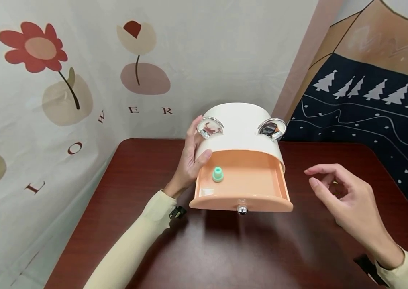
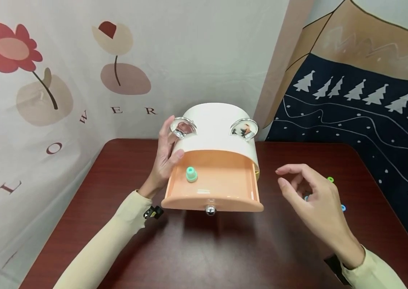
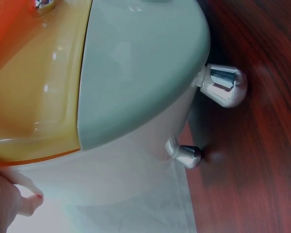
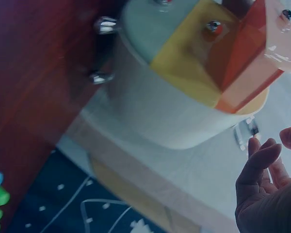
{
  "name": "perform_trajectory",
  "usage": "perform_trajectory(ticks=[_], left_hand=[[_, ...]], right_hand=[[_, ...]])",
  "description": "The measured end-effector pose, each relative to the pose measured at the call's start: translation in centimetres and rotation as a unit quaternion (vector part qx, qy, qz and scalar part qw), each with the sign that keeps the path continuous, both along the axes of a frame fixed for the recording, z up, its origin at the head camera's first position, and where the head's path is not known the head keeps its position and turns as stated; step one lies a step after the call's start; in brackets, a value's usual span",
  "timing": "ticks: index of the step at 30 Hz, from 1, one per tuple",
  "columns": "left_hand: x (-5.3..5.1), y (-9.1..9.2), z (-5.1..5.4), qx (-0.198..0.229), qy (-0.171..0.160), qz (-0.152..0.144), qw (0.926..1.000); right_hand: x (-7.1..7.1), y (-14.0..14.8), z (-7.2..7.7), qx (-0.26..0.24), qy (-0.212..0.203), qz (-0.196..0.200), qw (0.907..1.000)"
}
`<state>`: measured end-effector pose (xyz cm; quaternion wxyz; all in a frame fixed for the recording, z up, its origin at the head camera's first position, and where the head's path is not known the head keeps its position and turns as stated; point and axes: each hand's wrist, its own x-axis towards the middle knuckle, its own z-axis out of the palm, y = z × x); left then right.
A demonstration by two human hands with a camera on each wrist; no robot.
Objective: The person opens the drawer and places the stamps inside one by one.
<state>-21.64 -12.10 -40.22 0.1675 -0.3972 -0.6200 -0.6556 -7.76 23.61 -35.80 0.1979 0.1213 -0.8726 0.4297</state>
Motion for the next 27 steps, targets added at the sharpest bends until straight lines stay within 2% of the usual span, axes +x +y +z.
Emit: perform_trajectory(ticks=[4,12,19,27], left_hand=[[-0.1,0.2,0.0,-0.003,0.003,0.003,1.0000],[0.0,-0.3,0.1,-0.013,0.006,0.007,0.9999],[-0.2,-0.5,-0.1,-0.026,0.011,0.018,0.9994],[-0.1,-0.6,-0.1,-0.024,0.018,0.018,0.9994]], right_hand=[[0.8,1.8,-1.7,0.015,-0.030,-0.036,0.9988],[1.4,4.7,-4.7,0.020,-0.058,-0.074,0.9953],[2.5,7.0,-7.2,0.084,-0.129,-0.114,0.9815],[3.6,9.1,-9.0,0.139,-0.125,-0.147,0.9713]])
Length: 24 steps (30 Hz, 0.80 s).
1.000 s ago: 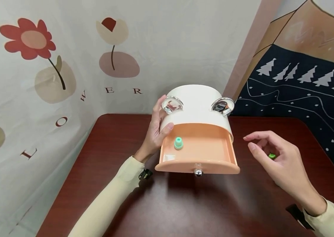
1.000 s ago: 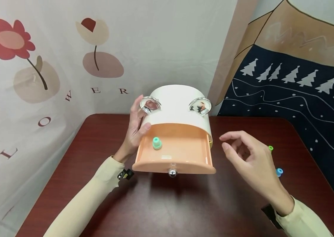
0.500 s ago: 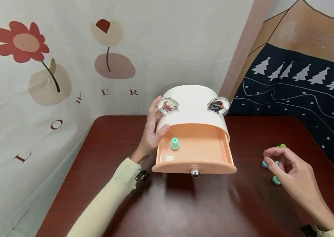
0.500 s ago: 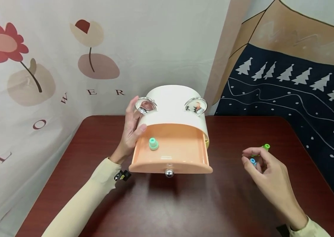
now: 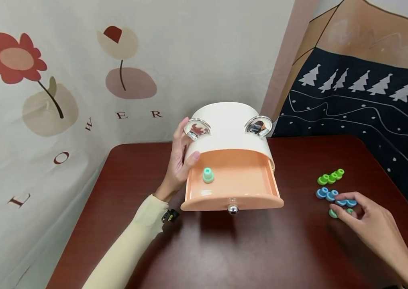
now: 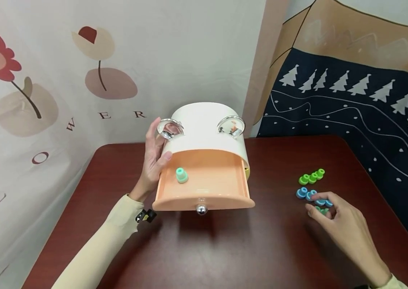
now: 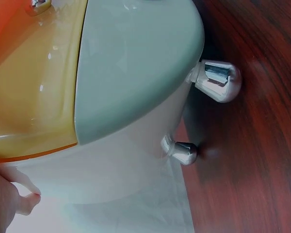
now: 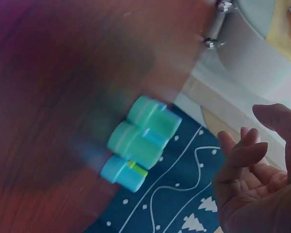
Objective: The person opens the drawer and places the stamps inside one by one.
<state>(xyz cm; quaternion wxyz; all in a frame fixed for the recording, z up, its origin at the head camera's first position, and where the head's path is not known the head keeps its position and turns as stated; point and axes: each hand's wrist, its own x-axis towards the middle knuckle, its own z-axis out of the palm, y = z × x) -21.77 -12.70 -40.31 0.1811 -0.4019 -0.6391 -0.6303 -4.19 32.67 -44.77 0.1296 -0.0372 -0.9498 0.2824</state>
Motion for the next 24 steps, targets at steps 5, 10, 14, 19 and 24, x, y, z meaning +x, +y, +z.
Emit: perform_trajectory(ticks=[5,10,14,19,24], left_hand=[[-0.3,-0.1,0.0,0.003,0.008,0.001,1.0000],[-0.2,0.0,0.0,0.004,0.008,0.009,0.9999],[0.0,-0.1,-0.1,0.000,0.006,0.009,0.9999],[0.1,-0.2,0.0,-0.005,0.004,0.008,0.9999],[0.0,-0.3,0.2,-0.006,0.008,0.013,0.9999]], right_hand=[[0.1,0.6,-0.7,0.027,-0.017,-0.009,0.9995],[0.0,1.3,-0.9,0.051,-0.035,-0.015,0.9980],[-0.1,1.6,-1.3,0.056,-0.044,-0.011,0.9974],[-0.3,2.0,-1.9,0.062,-0.051,-0.006,0.9967],[-0.6,2.1,-2.1,0.062,-0.058,-0.005,0.9964]])
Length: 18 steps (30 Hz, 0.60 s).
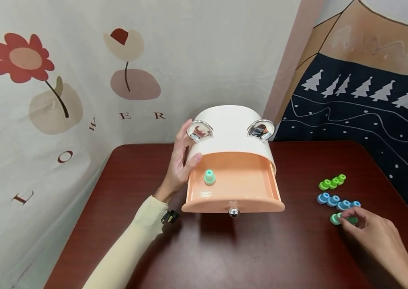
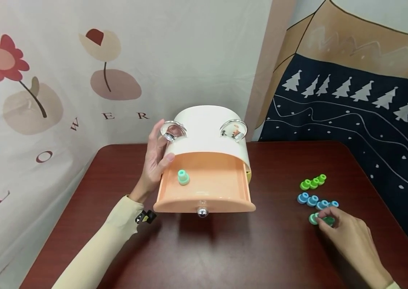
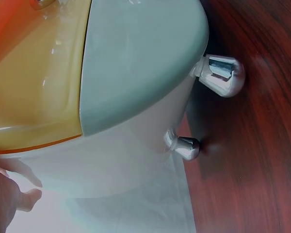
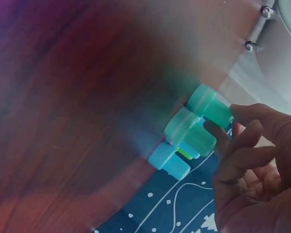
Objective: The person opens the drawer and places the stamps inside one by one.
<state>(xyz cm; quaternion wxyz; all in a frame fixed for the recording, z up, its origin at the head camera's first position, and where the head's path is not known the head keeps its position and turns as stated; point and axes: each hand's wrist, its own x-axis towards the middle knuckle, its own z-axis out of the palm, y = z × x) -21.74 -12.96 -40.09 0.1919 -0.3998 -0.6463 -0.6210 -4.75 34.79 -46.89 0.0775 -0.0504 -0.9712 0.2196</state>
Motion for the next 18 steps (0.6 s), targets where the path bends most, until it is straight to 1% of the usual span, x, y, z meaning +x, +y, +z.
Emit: perform_trajectory(ticks=[3,9,14,18], left_hand=[[-0.03,-0.04,0.04,-0.001,0.000,-0.002,1.0000],[0.07,0.05,-0.09,0.004,-0.008,-0.003,1.0000],[-0.03,0.15,-0.17,0.003,-0.007,-0.008,0.9999],[-0.09,0.18,-0.22,0.008,-0.003,-0.006,0.9999]], right_hand=[[0.18,-0.26,-0.39,0.003,0.013,0.000,0.9999],[0.22,-0.64,-0.66,0.012,0.041,0.003,0.9991],[0.35,-0.82,-0.80,0.016,0.048,0.012,0.9987],[0.31,-0.85,-0.79,0.017,0.055,0.024,0.9980]])
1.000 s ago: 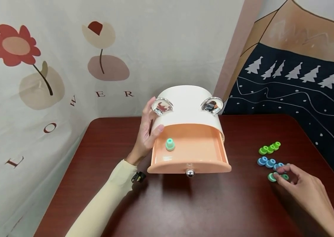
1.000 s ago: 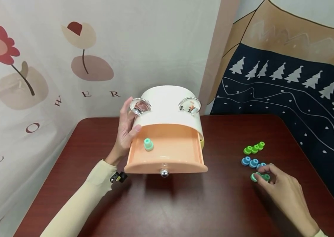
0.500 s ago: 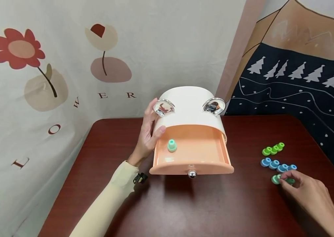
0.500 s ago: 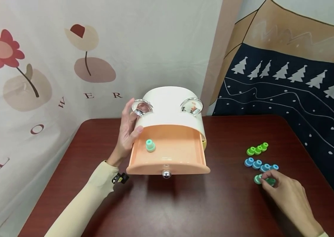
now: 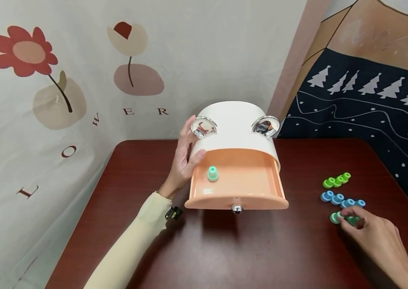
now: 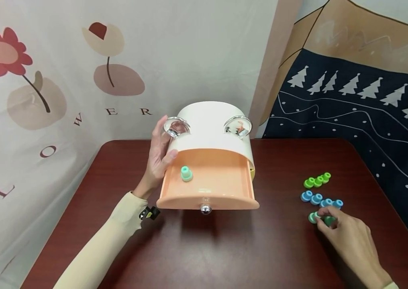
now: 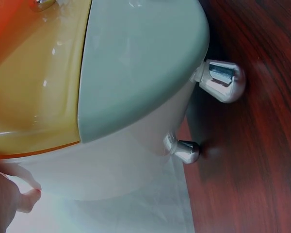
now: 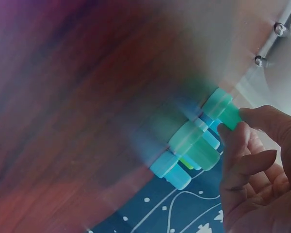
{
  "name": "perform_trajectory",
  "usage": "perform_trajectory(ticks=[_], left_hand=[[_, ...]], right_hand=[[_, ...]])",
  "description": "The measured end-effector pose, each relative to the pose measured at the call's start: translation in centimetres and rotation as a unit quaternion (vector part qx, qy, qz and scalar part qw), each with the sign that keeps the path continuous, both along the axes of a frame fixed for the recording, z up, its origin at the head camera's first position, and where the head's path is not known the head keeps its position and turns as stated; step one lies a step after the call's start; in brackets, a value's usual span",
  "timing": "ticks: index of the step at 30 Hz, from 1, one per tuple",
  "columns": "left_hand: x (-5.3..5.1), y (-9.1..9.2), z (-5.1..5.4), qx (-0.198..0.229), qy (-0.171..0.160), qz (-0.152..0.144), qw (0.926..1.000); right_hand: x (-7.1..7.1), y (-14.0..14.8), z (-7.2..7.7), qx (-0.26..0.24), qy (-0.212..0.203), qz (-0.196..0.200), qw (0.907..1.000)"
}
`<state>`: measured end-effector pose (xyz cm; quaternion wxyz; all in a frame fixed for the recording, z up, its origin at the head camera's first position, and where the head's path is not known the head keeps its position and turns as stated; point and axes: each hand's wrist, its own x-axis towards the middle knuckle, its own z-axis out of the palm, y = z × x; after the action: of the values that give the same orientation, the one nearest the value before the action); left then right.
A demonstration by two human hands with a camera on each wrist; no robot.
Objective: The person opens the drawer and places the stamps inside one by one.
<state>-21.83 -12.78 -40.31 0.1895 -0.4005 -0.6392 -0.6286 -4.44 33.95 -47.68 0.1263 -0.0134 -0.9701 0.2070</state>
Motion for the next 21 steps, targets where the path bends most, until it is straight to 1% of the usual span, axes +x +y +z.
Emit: perform_trajectory(ticks=[3,6,8,10,12,16,18,21], left_hand=[[0.0,0.1,0.0,0.003,0.001,0.002,1.0000],[0.1,0.2,-0.1,0.006,0.001,0.002,1.0000],[0.1,0.2,-0.2,0.009,0.003,-0.001,1.0000],[0.1,0.3,-0.2,0.013,0.006,-0.005,0.9999],[0.1,0.3,-0.3,0.016,0.007,-0.007,0.9998],[0.1,0.4,-0.1,0.018,0.005,-0.010,0.9998],[0.1,0.4,0.0,0.019,0.001,-0.011,0.9998],[0.1,0.4,0.1,0.019,-0.001,-0.010,0.9998]], right_hand=[[0.1,-0.1,0.2,-0.004,0.010,0.000,0.9999],[0.1,-0.3,0.9,-0.019,0.047,0.006,0.9987],[0.0,-0.5,1.7,-0.026,0.075,0.010,0.9968],[-0.2,-0.8,2.4,-0.041,0.107,0.022,0.9932],[-0.4,-1.2,3.2,-0.052,0.128,0.031,0.9900],[-1.2,-2.4,4.5,-0.081,0.160,0.057,0.9821],[-1.7,-3.2,5.4,-0.092,0.172,0.071,0.9783],[-2.5,-4.4,6.9,-0.116,0.189,0.099,0.9701]])
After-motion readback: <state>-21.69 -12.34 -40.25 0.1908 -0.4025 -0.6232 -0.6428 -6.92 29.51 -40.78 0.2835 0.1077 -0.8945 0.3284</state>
